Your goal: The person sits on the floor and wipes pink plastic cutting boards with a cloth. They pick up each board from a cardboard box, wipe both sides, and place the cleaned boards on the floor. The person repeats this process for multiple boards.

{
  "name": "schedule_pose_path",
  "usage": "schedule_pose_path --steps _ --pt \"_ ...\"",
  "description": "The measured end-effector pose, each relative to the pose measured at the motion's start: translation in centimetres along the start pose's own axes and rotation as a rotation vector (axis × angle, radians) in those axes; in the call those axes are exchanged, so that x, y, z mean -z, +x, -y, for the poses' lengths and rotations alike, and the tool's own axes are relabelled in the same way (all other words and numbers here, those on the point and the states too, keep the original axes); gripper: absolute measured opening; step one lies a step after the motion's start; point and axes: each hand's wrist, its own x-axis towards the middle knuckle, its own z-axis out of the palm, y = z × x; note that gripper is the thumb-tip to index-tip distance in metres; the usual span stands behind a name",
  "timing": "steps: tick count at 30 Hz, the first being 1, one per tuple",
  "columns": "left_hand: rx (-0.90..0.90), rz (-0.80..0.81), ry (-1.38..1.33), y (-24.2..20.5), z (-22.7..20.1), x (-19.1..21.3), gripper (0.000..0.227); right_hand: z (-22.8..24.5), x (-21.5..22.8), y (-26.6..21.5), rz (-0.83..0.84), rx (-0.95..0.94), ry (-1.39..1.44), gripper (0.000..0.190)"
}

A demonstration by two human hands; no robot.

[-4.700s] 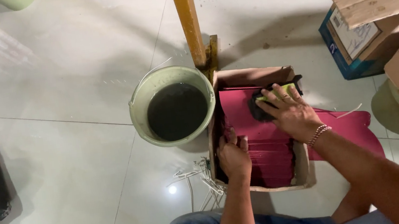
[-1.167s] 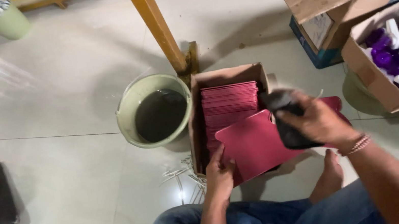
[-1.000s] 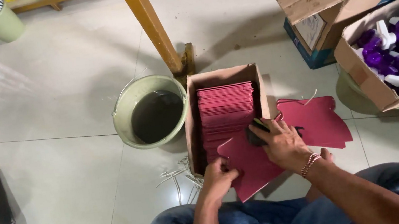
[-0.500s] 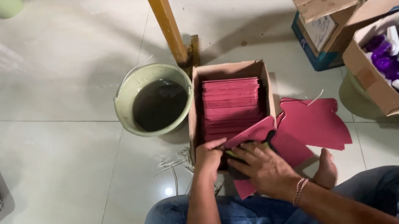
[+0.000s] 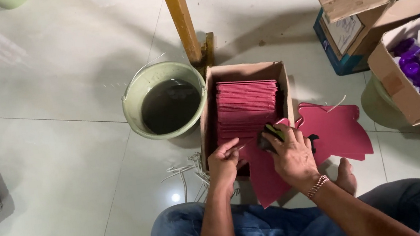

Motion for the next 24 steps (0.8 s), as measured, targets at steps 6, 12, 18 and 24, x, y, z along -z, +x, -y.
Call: schedule_pose_path --steps 6,12,18,24 --pt "-0.019 -0.018 -0.02 1.8 2.9 0.5 0.047 4.4 2.3 -0.7 0.075 0.228 0.122 0.063" --pt "0.04 -0.021 -0.188 -0.4 0.3 -0.7 0.058 2.8 2.2 0.3 -0.03 0.094 0.131 0.057" --pt "0.123 0.006 -0.429 0.4 1.1 -0.1 0.052 2.0 2.8 1.3 -0.003 0.095 0.166 0.056" --pt "-0.085 -0.075 -0.198 1.2 1.9 0.1 0.041 5.4 4.7 0.0 -0.075 0.306 0.349 0.041"
